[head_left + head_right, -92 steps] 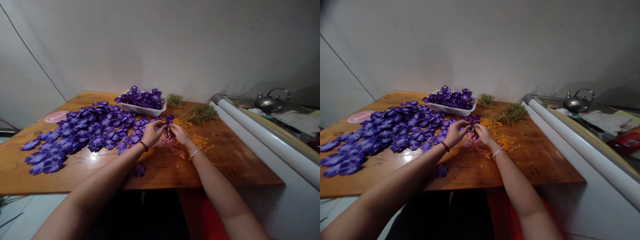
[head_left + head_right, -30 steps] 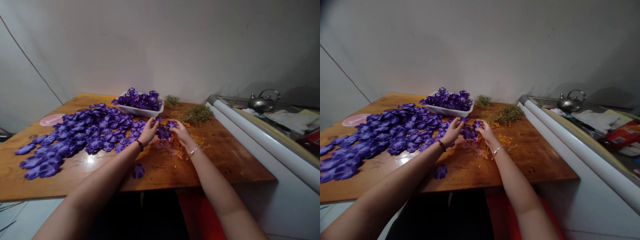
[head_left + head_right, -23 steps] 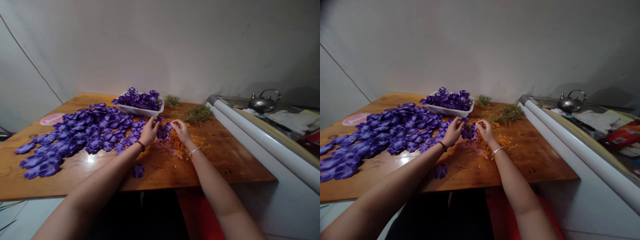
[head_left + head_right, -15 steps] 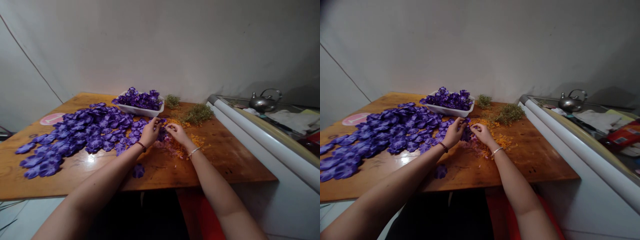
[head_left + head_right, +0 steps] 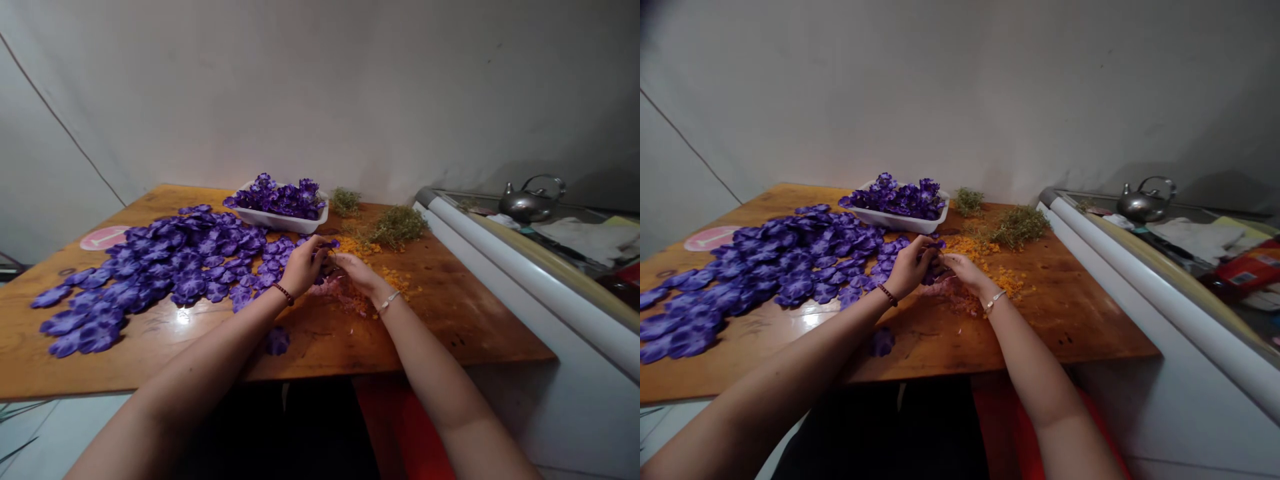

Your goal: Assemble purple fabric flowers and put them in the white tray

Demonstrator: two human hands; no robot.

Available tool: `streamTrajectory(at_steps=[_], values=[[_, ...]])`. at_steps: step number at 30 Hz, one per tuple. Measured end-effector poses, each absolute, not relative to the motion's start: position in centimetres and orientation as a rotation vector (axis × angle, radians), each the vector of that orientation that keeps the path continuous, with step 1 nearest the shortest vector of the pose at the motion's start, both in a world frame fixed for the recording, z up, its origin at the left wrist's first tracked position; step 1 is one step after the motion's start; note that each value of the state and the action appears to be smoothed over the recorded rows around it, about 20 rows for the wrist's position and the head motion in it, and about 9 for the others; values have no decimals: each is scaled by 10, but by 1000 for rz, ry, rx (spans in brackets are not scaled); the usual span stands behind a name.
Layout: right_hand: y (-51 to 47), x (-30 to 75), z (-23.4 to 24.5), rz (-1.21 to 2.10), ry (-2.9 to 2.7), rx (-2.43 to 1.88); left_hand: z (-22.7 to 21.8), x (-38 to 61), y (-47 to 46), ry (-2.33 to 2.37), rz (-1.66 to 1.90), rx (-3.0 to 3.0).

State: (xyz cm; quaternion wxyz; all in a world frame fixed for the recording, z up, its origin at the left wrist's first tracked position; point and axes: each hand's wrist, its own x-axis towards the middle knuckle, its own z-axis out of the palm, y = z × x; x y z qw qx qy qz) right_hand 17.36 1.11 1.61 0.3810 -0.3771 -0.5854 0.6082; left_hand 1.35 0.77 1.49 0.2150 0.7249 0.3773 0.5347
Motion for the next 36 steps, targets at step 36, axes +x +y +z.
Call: streamTrajectory(at_steps=[36], values=[[23,173,14,919,-1587,-1118,10,16,10,1248,1335,1920]])
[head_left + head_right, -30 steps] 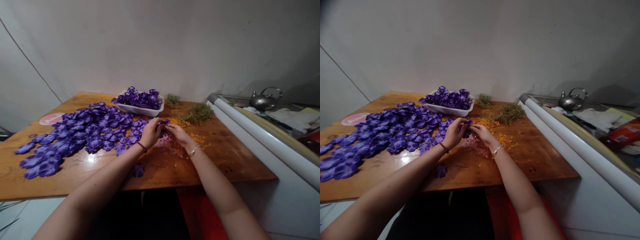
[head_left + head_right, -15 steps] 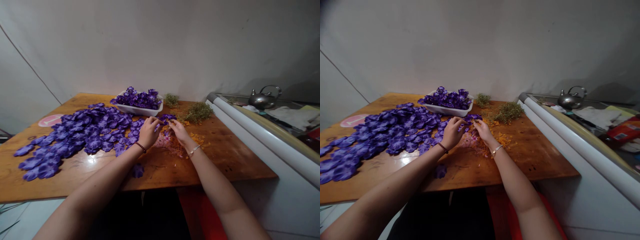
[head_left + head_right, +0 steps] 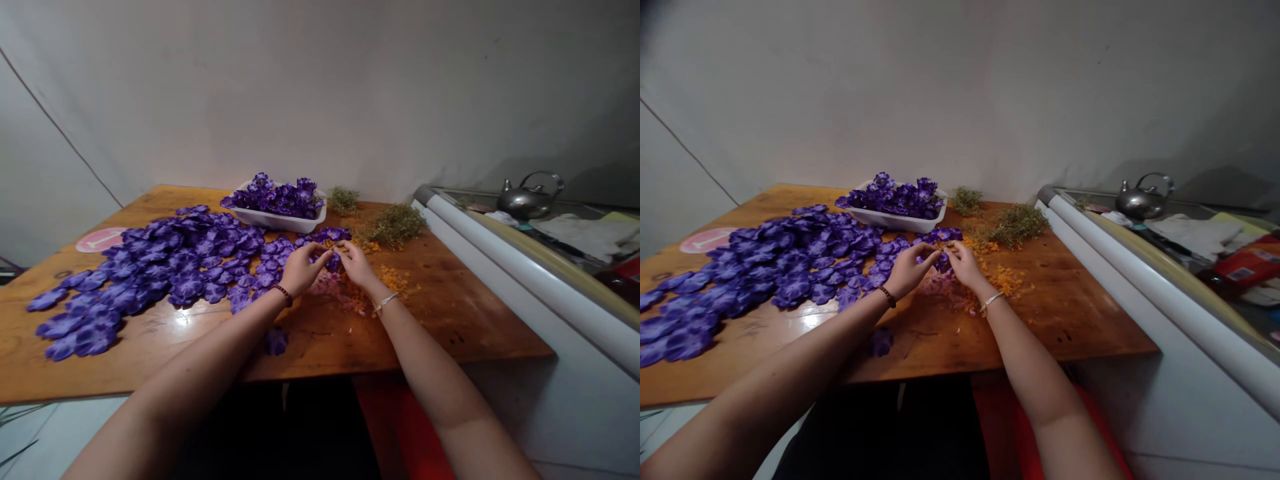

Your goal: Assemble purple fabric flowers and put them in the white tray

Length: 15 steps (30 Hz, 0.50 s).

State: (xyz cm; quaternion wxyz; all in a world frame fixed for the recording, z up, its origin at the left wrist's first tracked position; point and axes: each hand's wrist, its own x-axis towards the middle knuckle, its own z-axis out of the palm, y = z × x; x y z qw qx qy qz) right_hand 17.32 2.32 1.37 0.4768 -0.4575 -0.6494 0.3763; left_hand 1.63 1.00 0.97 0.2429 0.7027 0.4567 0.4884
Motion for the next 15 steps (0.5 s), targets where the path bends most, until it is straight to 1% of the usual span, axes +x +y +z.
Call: streamTrajectory(at_steps=[6,11,15], values=[[20,171,10,979,-1639,-1124,9,17,14,1176,1362,1791],[16,171,13,1057,-1629,-1144,9,18,14,1075,1394,1809],[16,172,15,955,-1531,-1216,8,20,13,984,1376,1786]])
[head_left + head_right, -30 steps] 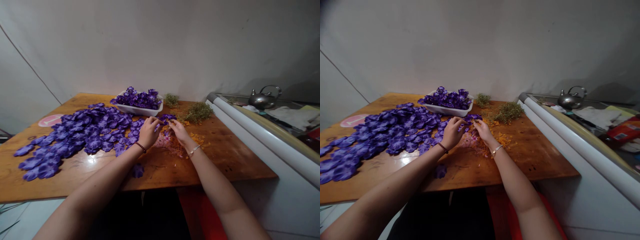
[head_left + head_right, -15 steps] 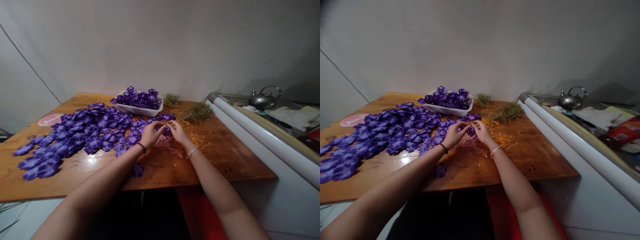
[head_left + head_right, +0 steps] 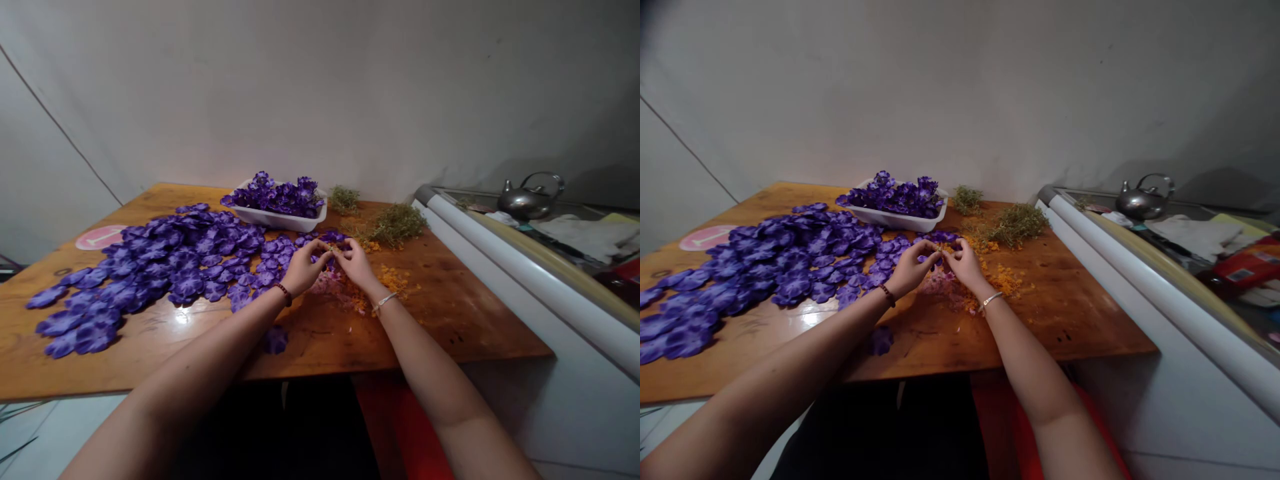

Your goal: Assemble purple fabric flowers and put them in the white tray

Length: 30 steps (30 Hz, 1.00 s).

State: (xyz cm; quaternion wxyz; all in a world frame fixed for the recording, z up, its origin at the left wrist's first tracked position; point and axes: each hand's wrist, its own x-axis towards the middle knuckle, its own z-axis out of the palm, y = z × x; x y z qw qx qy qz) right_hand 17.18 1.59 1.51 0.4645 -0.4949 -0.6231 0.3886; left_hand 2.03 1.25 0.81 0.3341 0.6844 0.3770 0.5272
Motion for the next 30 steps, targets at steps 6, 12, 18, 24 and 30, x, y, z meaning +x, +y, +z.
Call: streamTrajectory(at_steps=[6,12,18,24,30], values=[[13,170,17,829,-1640,-1099,7,20,14,1000,1437,1734],[13,171,16,839,-1717,-1110,4,19,17,1027,1436,1755],[13,171,13,919,-1658,-1142,7,19,13,1028,1407,1915],[16,169,20,959,-1555,-1119,10,17,9,1128,1398,1897],[8,171,27,1380,-1494,-1099,8,16,12,1129,1412,1797]])
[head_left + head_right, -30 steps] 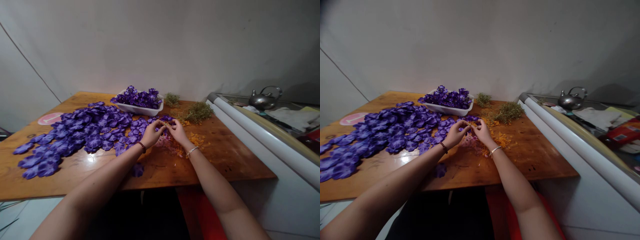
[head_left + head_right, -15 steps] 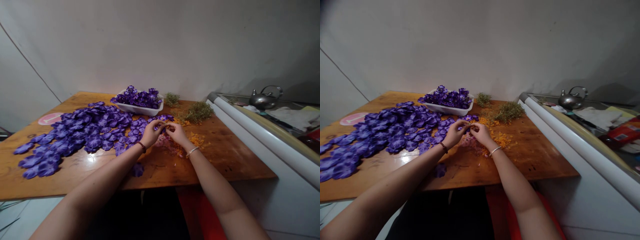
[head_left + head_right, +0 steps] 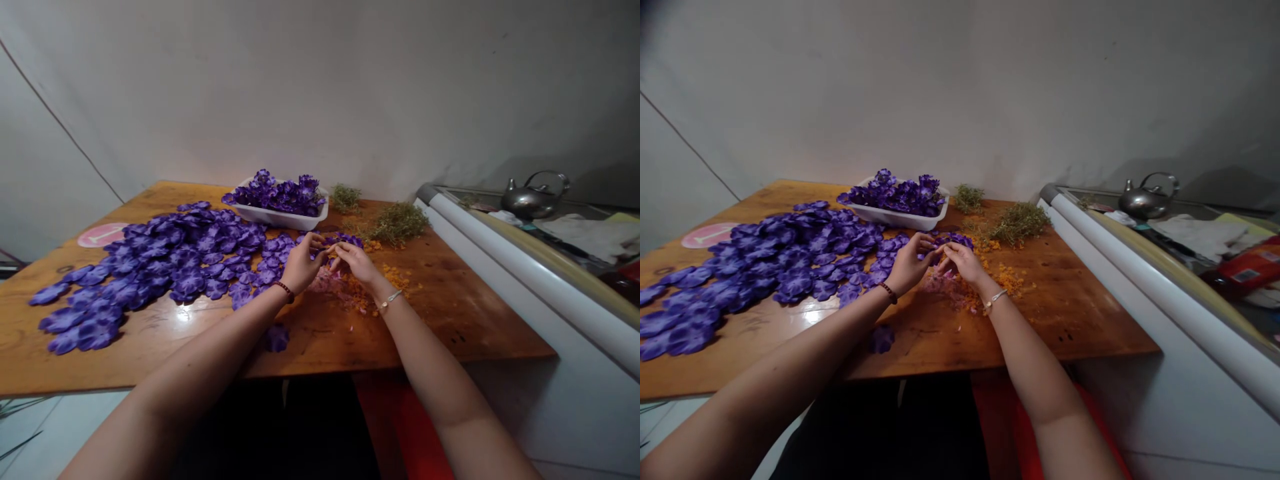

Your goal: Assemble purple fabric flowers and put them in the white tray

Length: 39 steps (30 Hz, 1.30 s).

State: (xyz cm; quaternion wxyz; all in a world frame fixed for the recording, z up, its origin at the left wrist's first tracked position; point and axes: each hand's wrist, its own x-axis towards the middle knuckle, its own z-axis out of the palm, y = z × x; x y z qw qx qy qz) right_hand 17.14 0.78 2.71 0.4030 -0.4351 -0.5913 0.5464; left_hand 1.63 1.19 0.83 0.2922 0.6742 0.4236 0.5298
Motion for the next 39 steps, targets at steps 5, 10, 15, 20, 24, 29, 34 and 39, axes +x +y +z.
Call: streamTrajectory(at_steps=[5,10,15,20,24,29,34,39], values=[[4,177,31,1693,-1222,-1001,8,14,16,1174,1395,1780],[22,187,29,1414,-963,-1013,9,1,26,1540,1203,1857],[32,191,15,946,-1262,-1224,18,-20,28,1783,843,2080],[28,192,5,323,-1849,-1654,32,-35,26,1883,800,2171],[26,192,3,132,-2012,-1757,37,-40,26,1963,749,2173],[27,192,3,92,-1904,-1684,36,-40,26,1975,657,2229],[32,190,2,362,-1604,-1507,34,-41,26,2005,572,2205],[39,189,0,808,-1245,-1332,40,-36,25,1864,820,2039]])
